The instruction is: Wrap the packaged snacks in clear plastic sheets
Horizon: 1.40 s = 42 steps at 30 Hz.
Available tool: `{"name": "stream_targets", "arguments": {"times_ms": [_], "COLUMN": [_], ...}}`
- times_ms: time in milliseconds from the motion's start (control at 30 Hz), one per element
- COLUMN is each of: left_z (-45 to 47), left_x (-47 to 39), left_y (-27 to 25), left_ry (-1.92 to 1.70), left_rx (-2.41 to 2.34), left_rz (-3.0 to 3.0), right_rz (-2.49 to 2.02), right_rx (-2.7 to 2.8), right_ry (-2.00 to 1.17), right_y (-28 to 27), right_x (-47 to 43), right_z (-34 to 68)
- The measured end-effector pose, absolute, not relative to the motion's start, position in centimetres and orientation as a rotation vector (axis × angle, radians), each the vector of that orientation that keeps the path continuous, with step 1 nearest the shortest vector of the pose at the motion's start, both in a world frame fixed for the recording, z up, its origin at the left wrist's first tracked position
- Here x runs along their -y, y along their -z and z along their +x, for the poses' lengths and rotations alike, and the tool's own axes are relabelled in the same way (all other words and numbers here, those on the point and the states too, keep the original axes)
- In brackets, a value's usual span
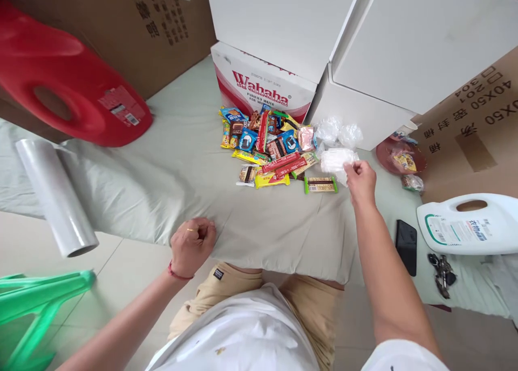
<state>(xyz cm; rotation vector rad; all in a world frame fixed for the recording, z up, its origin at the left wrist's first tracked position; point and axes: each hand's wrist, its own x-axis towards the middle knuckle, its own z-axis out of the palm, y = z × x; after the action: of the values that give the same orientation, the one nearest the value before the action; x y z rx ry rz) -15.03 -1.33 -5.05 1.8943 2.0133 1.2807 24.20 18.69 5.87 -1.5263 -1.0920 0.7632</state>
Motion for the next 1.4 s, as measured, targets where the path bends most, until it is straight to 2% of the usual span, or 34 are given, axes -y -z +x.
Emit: {"name": "stream_targets", "arguments": {"times_ms": [133, 267, 367, 467, 633, 900, 1067, 1167, 1233, 1333, 1400], "left_z": [-11.7, -6.5, -3.4, -1.7, -1.9, -6.4, -7.0, -6.7, -6.4, -5.8, -5.7], "left_x": [2.0, 1.6, 0.3, -0.9, -1.4, -2.1, -1.2, -0.7, -0.4, -0.2, -0.2], "left_y": [2.3, -0.2, -0.2, 1.1, 2.4, 1.0, 0.7, 1.1, 1.5, 1.7, 1.5], "left_ry": [-1.379, -1.284, -1.113, -1.012, -1.121, -1.219, -1.187, -1.230, -1.269, -1.287, -1.273], "left_rx": [-1.692, -1.368, -1.212, -1.166, -1.147, -0.936, -0.899, -0.956, -0.978, -0.939, -0.886], "left_rz": [1.836, 1.870, 1.892, 1.799, 1.307, 0.414, 0.320, 0.371, 0.425, 0.495, 0.516], "right_rz": [-1.405, -1.453, -1.447, -1.405, -1.375, -1.363, -1.219, -1.291, -1.316, -1.257, -1.245], "right_rx": [0.910, 0.809, 0.776, 0.744, 0.828, 0.752, 0.786, 0.905, 1.048, 1.307, 1.310], "right_ry": [-1.120, -1.210, -1.301, -1.368, -1.459, -1.279, -1.124, -1.076, -1.192, -1.549, -1.614], "right_y": [-4.4, -2.0, -0.9, -0.7, -0.8, -2.1, -4.6, -5.1, -4.6, -2.7, -1.2], "right_x": [-9.7, -2.9, -0.7, -0.3, -0.4, -5.2, -12.3, -12.4, -9.8, -4.7, -2.3], "right_z": [20.8, 16.9, 15.2, 14.8, 16.0, 20.4, 21.0, 18.7, 16.1, 12.2, 10.8]}}
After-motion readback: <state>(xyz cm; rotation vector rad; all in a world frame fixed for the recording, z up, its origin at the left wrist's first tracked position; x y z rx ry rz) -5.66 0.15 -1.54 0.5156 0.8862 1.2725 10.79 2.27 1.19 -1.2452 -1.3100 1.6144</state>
